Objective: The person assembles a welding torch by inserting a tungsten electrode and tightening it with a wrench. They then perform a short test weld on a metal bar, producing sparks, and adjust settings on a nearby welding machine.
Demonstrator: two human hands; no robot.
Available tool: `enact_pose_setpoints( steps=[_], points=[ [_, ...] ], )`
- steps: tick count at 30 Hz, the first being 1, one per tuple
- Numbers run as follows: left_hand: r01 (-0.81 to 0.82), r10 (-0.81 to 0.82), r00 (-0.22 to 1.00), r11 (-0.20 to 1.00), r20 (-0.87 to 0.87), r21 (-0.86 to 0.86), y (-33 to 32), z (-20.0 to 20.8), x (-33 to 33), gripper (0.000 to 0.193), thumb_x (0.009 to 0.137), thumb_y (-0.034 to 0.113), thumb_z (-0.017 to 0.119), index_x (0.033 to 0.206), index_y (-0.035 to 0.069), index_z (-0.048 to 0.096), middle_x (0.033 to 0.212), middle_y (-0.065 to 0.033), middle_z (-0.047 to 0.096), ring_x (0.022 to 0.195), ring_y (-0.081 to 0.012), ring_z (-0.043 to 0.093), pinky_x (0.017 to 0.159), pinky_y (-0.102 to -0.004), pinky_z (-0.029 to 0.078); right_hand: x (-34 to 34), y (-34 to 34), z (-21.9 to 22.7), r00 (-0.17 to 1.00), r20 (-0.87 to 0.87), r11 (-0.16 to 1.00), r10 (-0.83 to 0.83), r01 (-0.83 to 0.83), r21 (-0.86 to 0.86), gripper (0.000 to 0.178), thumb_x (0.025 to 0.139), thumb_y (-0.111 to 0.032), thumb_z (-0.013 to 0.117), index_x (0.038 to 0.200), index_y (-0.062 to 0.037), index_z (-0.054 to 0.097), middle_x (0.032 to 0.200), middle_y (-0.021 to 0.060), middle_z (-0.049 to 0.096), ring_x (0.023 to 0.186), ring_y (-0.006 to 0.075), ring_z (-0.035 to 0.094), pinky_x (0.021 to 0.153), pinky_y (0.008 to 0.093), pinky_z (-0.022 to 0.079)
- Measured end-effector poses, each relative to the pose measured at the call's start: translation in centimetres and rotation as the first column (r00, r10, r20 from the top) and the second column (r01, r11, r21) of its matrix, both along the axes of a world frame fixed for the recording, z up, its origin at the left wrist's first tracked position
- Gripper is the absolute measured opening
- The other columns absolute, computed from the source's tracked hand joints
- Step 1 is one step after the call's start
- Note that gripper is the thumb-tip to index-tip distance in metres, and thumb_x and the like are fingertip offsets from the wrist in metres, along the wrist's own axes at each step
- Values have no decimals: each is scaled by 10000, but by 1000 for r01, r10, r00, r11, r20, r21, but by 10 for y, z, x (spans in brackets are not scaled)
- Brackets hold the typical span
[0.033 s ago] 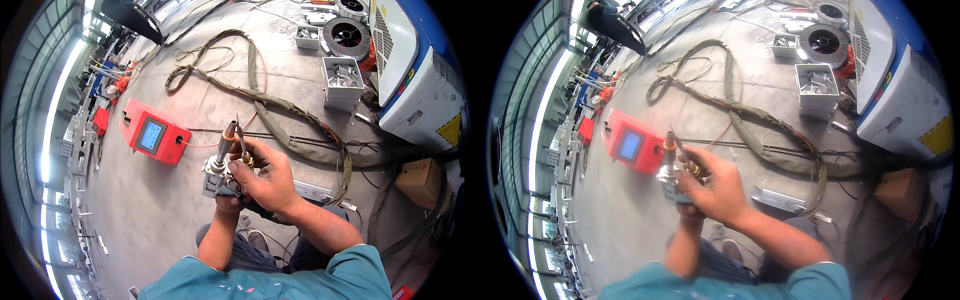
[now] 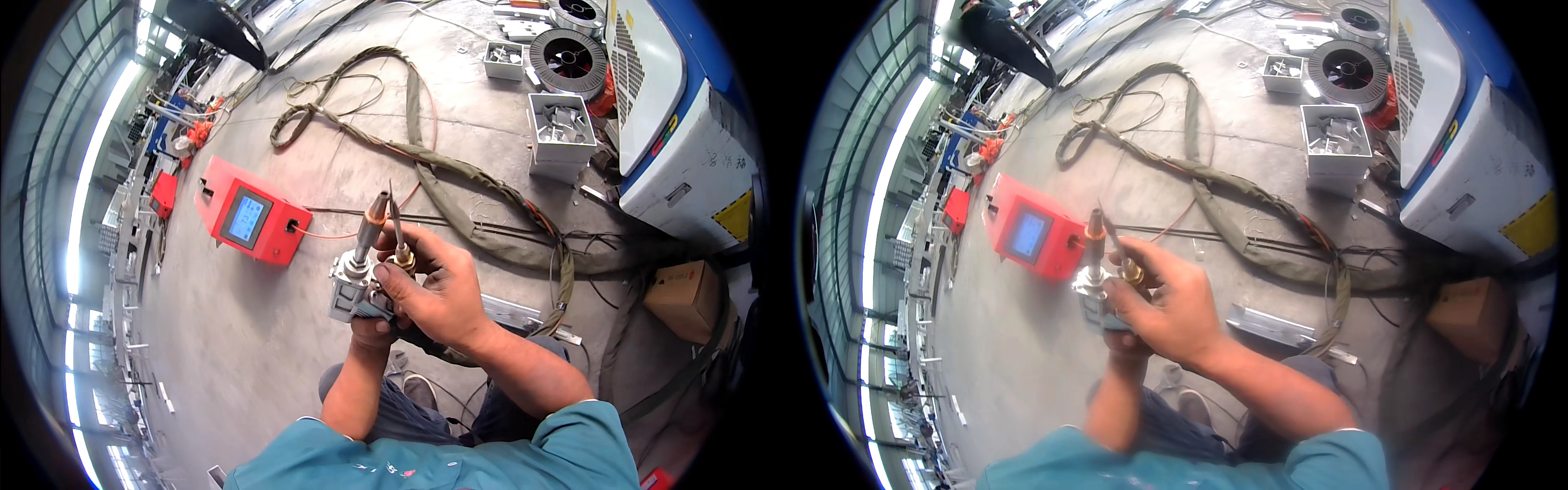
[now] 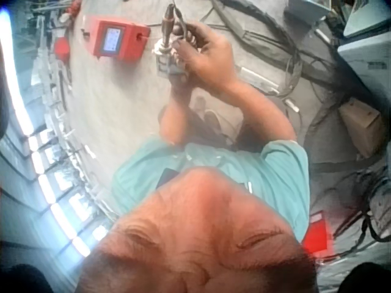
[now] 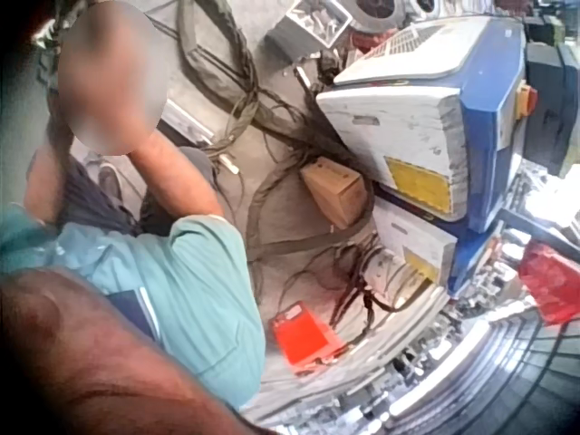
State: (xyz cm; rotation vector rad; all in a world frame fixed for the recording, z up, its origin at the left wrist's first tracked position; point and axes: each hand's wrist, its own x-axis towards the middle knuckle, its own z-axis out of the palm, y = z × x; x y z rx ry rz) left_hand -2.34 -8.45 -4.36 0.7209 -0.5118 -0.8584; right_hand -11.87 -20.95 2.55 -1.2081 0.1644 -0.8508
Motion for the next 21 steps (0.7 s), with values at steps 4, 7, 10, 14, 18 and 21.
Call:
enact_pose_setpoints(
  steps=[4,7,10,14,18,21],
  points=[
    [51,-51,999,998,3,37,11,3,9,450,645,218,757,1027,28,616,806,-51,636,689,-189,623,607,-260,486,-1,-4,1,984,-74,987,163,-163,6,412,948,-48,695,1332,31,569,1127,107,698,828,99,663,751,263,562],
    [122,-123,992,992,-16,-30,20,-8,17,571,738,181,752,1275,51,606,925,-100,654,754,-219,635,734,-355,525,-2,-6,0,962,-28,950,271,-263,169,382,965,-65,678,1318,34,570,1078,96,699,810,90,649,664,247,549],
    [103,-102,995,991,10,-91,16,2,10,625,788,161,747,1378,65,565,1004,-157,668,784,-225,642,789,-389,536,-3,-10,-3,941,75,891,329,-336,305,383,1002,-101,647,1341,37,537,1091,97,682,836,102,641,584,244,550],
    [113,-109,992,991,65,-68,15,2,5,630,794,163,755,1384,52,564,1012,-172,679,798,-220,646,796,-357,535,-6,-11,3,951,66,901,301,-307,307,480,963,-33,674,1397,39,481,1102,100,655,815,129,671,566,254,569],
    [106,-105,993,994,47,-15,12,8,-5,611,804,181,750,1373,43,574,939,-133,667,792,-191,625,762,-324,504,-7,-9,3,945,66,882,320,-322,343,524,930,-9,709,1403,13,484,1082,100,655,717,122,659,527,241,546],
    [98,-99,993,995,65,26,13,14,-8,591,815,200,751,1353,30,574,892,-104,651,793,-176,610,732,-315,484,-6,-10,-1,925,0,864,380,-355,357,535,895,42,732,1376,21,500,1087,111,677,943,224,725,808,343,620]
  ],
)
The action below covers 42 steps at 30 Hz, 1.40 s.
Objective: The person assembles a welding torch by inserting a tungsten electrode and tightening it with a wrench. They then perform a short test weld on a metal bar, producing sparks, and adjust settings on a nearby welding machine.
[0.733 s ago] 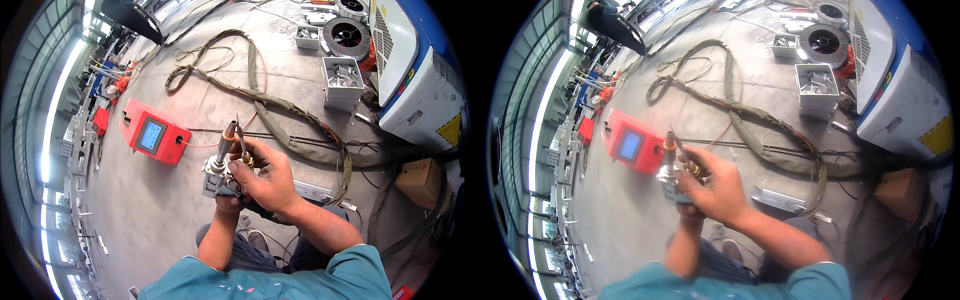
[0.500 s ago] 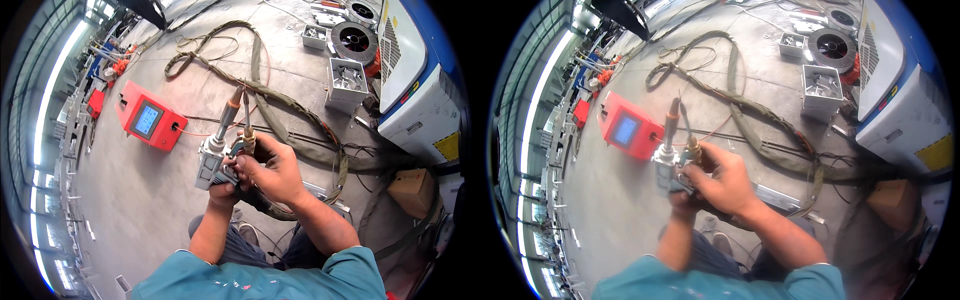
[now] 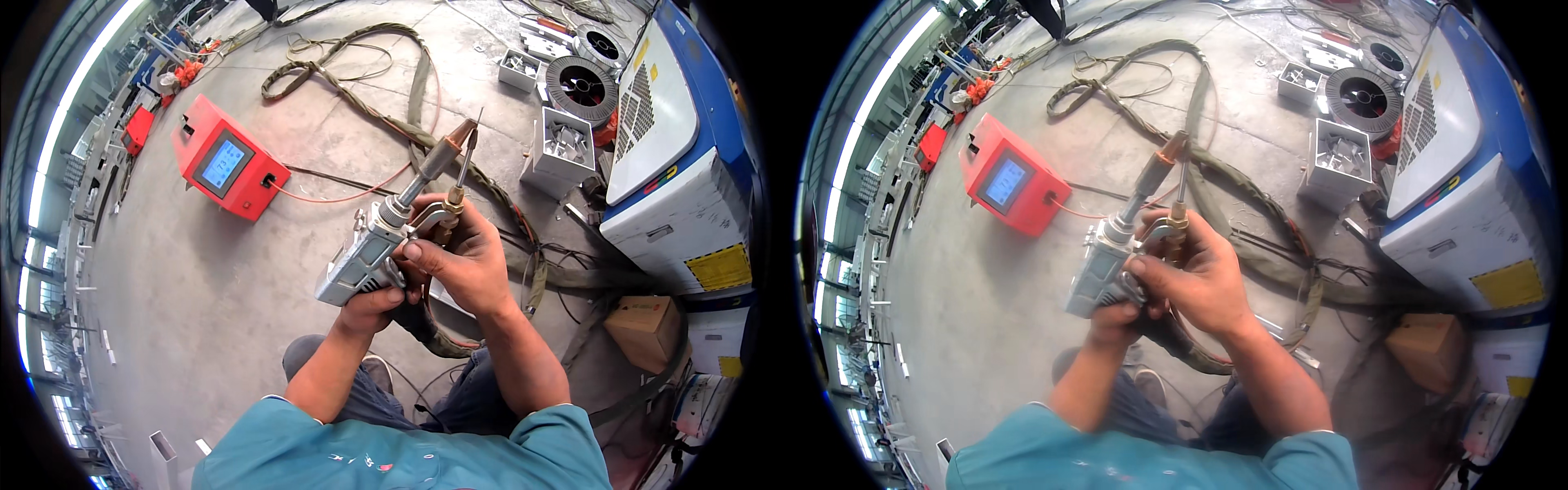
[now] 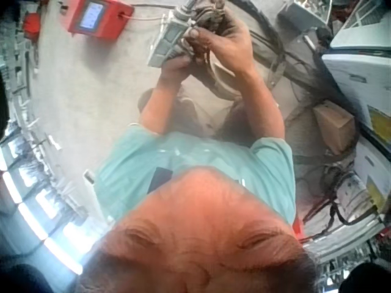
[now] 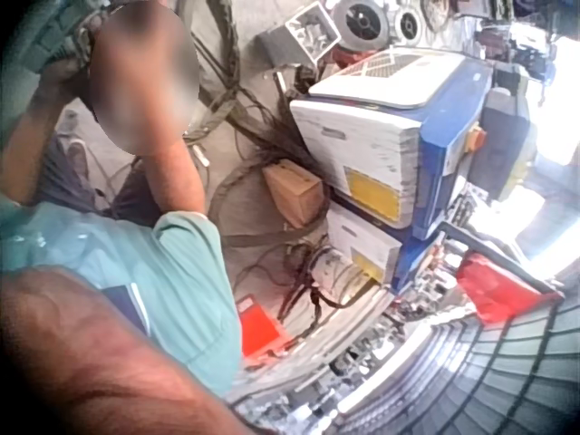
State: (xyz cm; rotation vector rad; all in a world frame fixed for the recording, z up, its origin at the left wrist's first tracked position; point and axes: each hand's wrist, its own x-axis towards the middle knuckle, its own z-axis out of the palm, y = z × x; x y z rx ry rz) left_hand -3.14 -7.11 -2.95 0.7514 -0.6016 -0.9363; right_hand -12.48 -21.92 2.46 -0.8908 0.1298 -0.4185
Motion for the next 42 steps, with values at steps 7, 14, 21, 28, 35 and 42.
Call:
enact_pose_setpoints(
  steps=[7,14,21,28,35,42],
  points=[
    [34,-34,999,998,4,58,4,6,6,565,831,118,728,1362,33,553,978,-99,666,888,-187,634,800,-319,513,11,2,-8,996,40,996,-83,84,-21,553,880,11,759,1368,6,499,1167,106,636,904,180,690,740,294,591],
    [19,-9,995,995,-98,100,18,-18,-8,599,810,61,696,1379,76,507,1167,-103,647,1006,-245,655,924,-371,551,-3,-15,13,995,-51,986,83,-75,147,745,844,-66,809,1475,-13,418,1250,144,610,1064,214,646,826,343,592],
    [59,-69,985,996,158,65,11,-19,-16,510,890,268,646,1337,42,549,1129,-62,642,927,-165,610,889,-379,515,8,-5,-16,940,341,948,-6,-103,301,628,835,38,752,1407,-26,502,1159,94,681,1075,178,656,968,336,520],
    [156,-149,987,976,-56,150,26,-33,11,636,867,247,750,1430,75,511,1384,-138,577,1275,-338,545,1056,-530,447,23,9,-4,944,283,971,-172,114,212,478,750,-53,845,1122,-31,545,918,20,597,843,113,581,749,281,504],
    [229,-226,973,959,-38,168,4,-44,1,618,875,308,689,1407,40,523,1355,-147,594,1241,-325,565,1046,-511,460,26,9,-1,948,295,971,-121,50,235,475,685,68,759,1124,3,592,963,100,698,862,183,669,785,337,559],
    [239,-240,971,955,-15,173,1,-62,-9,626,884,368,629,1385,5,536,1326,-156,612,1207,-312,586,1036,-493,472,43,10,-27,962,222,972,-162,116,204,545,661,27,856,1133,23,583,932,108,700,828,190,683,727,331,568]
  ],
)
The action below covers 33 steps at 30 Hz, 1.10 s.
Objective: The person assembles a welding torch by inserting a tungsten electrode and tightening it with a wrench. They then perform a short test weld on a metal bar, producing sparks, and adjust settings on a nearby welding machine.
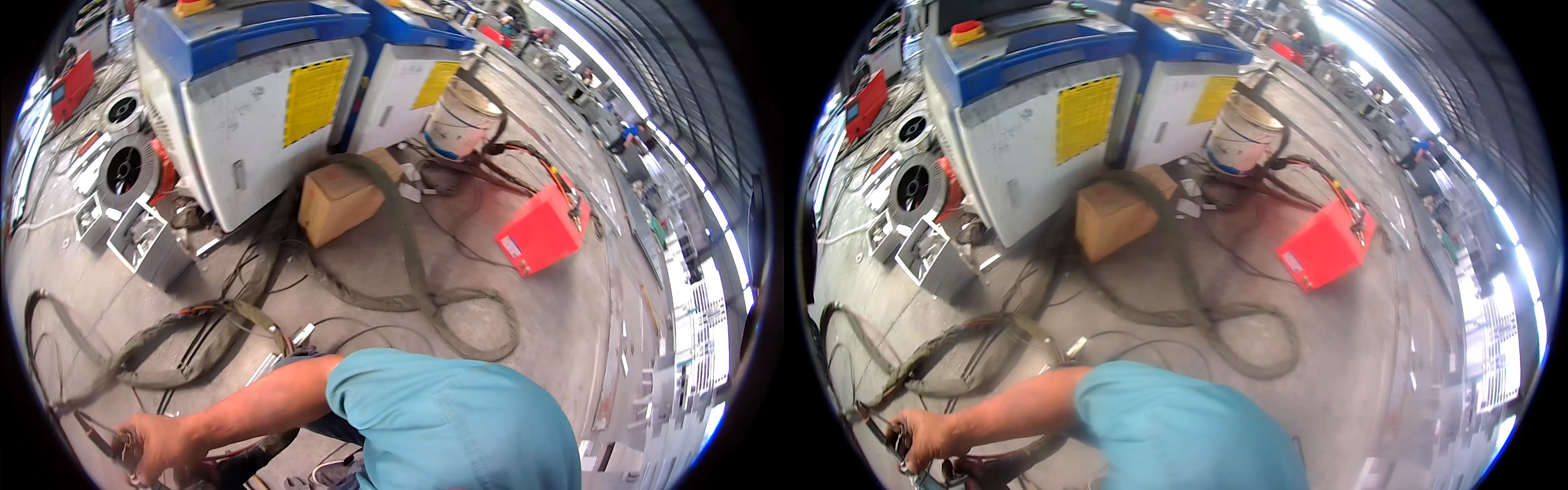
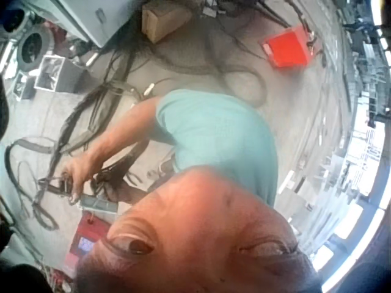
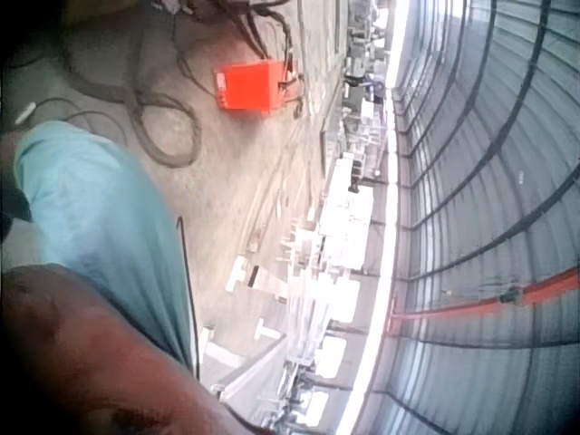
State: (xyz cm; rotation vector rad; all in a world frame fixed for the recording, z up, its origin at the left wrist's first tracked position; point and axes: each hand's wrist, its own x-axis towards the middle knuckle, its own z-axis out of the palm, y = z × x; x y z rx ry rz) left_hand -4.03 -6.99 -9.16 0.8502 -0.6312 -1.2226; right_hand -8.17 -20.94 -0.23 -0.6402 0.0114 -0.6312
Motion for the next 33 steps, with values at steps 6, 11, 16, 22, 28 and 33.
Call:
enact_pose_setpoints(
  steps=[6,11,16,22,28,33],
  points=[
    [-118,121,992,991,-45,65,42,-38,23,513,884,238,614,1333,-7,574,1291,-150,624,1169,-300,604,1016,-459,494,-32,-11,10,950,-297,984,-99,48,-173,539,778,-98,809,1248,11,569,1098,133,667,1006,224,651,774,382,590],
    [-154,145,984,984,-100,-91,4,38,1,579,802,56,730,1352,67,547,1064,-92,650,952,-212,639,828,-332,535,-32,-13,30,965,-244,991,97,-117,-68,404,854,-31,768,1196,-50,554,1206,137,691,1039,207,685,746,344,614],
    [-95,86,994,986,-72,-138,6,35,8,539,789,93,752,1301,73,582,961,-90,656,861,-192,617,779,-334,500,-27,-9,19,979,-79,982,190,-191,1,649,854,-5,779,1436,-56,497,1297,201,661,1159,281,672,1012,430,549],
    [-97,91,993,990,-69,-98,8,36,-4,546,799,60,743,1319,54,573,997,-98,665,889,-189,628,812,-326,513,-37,-7,21,972,-184,989,147,-146,17,543,829,8,798,1313,-14,554,1204,186,697,1134,282,680,984,412,565],
    [-100,93,994,989,-64,-113,9,23,4,584,775,66,766,1328,57,580,991,-102,666,869,-195,628,788,-322,509,-37,-7,31,960,-229,985,164,-173,-18,533,821,-37,823,1283,-13,557,1228,168,684,1114,240,677,970,391,559],
    [-140,135,990,976,-43,-167,15,27,7,626,767,77,776,1361,54,581,991,-147,688,833,-214,633,769,-333,504,-37,-19,35,999,13,991,-31,32,-134,639,891,-124,775,1438,-4,467,1301,207,643,1232,301,621,1044,432,509]
  ],
)
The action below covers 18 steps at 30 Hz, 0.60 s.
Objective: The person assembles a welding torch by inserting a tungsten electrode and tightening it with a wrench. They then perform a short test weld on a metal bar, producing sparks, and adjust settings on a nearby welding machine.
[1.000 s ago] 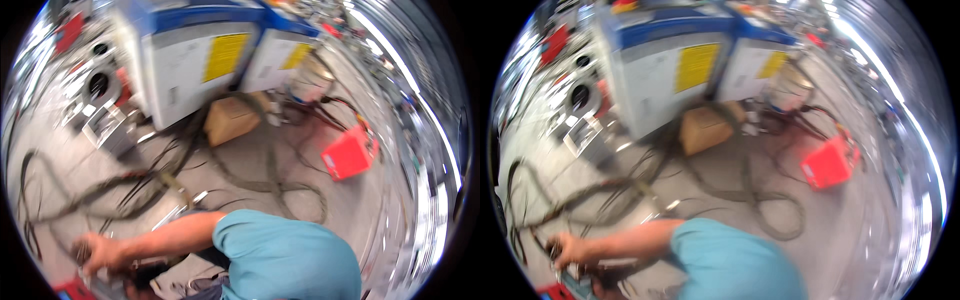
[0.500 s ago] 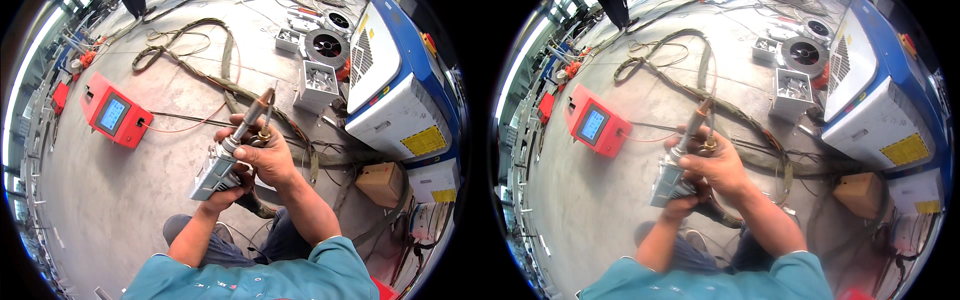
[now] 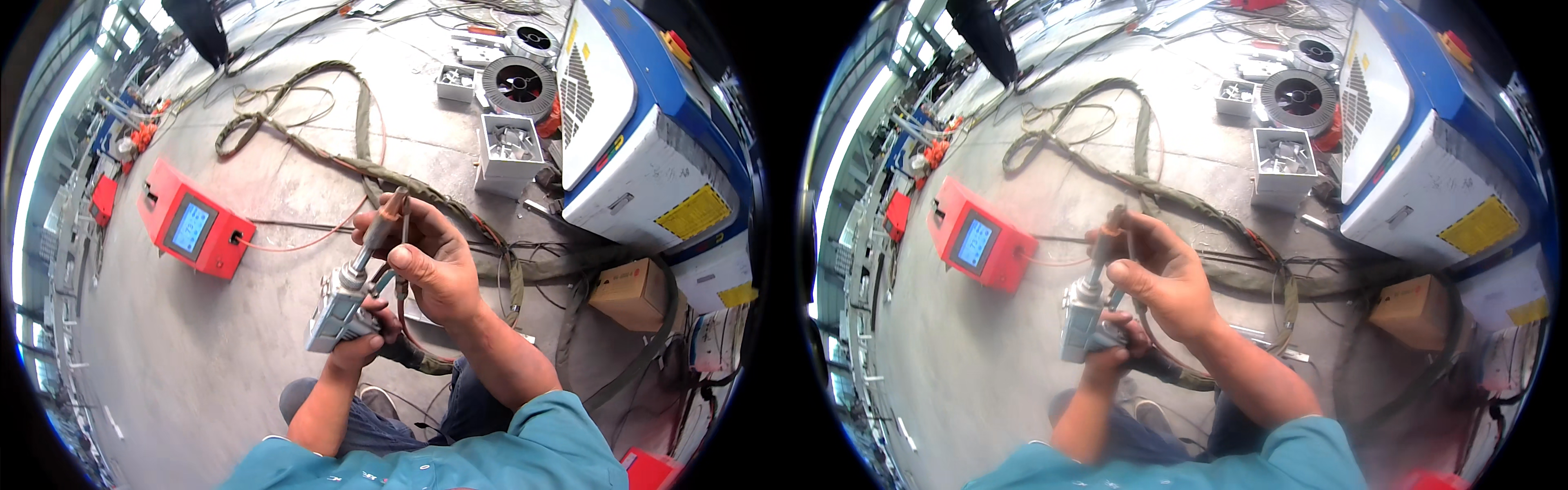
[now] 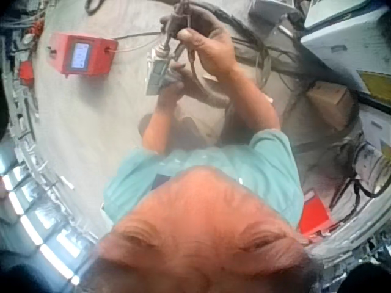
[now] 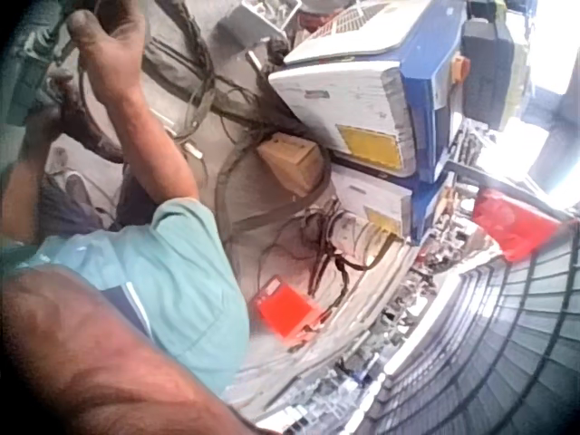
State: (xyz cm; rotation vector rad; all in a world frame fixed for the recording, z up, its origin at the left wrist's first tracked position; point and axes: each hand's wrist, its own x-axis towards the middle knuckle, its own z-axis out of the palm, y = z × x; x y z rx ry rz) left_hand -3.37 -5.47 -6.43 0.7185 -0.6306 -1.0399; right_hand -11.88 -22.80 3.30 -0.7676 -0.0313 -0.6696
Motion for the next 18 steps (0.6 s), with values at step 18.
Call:
enact_pose_setpoints(
  steps=[18],
  points=[
    [184,-183,982,983,54,4,29,-53,26,687,734,192,797,1365,62,560,1125,-113,650,1009,-228,622,912,-357,494,-14,19,22,988,-105,990,-116,107,-93,367,973,-66,692,1302,40,568,1181,118,683,1013,105,636,888,275,546]
  ],
)
